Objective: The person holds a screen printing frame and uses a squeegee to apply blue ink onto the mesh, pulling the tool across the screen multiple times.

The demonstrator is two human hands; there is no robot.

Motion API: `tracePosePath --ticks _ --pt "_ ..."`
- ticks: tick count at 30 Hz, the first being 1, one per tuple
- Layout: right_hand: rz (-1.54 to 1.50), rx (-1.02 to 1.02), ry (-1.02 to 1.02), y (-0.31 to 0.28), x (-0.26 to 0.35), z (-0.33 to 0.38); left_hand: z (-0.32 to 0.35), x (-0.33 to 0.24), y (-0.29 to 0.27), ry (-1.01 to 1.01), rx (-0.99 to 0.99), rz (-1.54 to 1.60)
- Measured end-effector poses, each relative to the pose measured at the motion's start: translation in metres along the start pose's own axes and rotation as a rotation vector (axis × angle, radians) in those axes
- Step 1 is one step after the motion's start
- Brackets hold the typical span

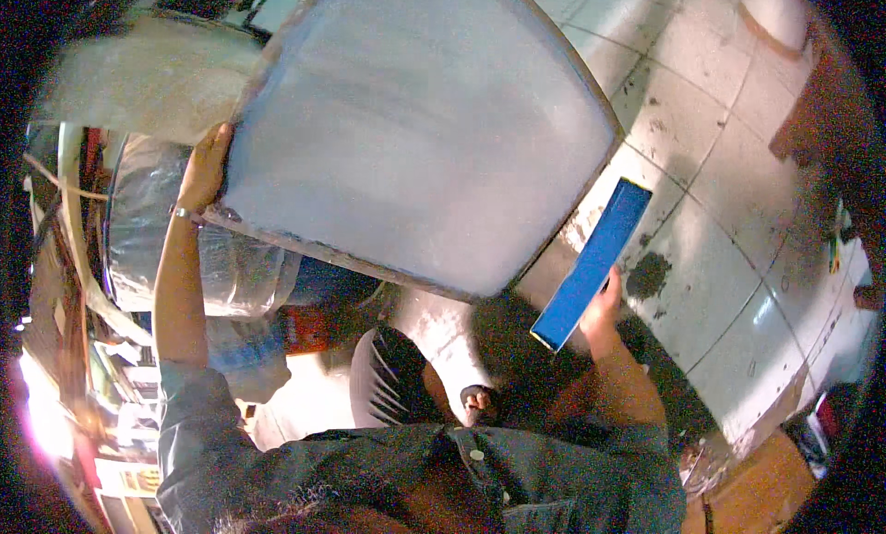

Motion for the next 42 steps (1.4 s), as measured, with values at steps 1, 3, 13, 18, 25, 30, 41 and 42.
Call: tracePosePath --ticks 1,3,13,18,25,30,41,42 --pt "0.007 0.027 -0.002 0.003 -0.002 0.001 0.004 -0.006 -0.005 -0.011 -0.025 0.007" --pt "0.026 -0.076 -0.029 0.002 -0.001 0.002 0.006 -0.008 -0.002 -0.116 0.042 0.027" --pt "0.043 -0.028 -0.038 0.003 -0.002 -0.002 0.002 0.016 0.012 -0.116 0.047 0.046" --pt "0.06 -0.058 -0.066 0.009 0.004 0.002 0.011 0.037 0.026 -0.169 0.071 0.096" --pt "0.065 0.125 -0.06 0.017 0.009 0.0 0.02 0.041 0.022 -0.225 0.194 0.247" --pt "0.025 0.046 -0.048 0.005 0.001 -0.008 0.019 0.059 0.026 -0.161 0.219 0.23" --pt "0.027 0.057 -0.006 0.009 -0.003 0.003 0.018 0.058 0.021 -0.226 0.213 0.241" --pt "0.019 0.07 0.023 0.01 -0.007 0.003 0.016 0.063 0.021 -0.31 0.256 0.283"
Point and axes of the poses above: each hand's wrist, its own z-axis away from the middle knuckle, its own y-axis out of the palm, x = y × z, the point moved 6 cm from there along -z, towards the middle knuckle, and after that the axes turned 11 degrees about -y, right-handed, at the moved point
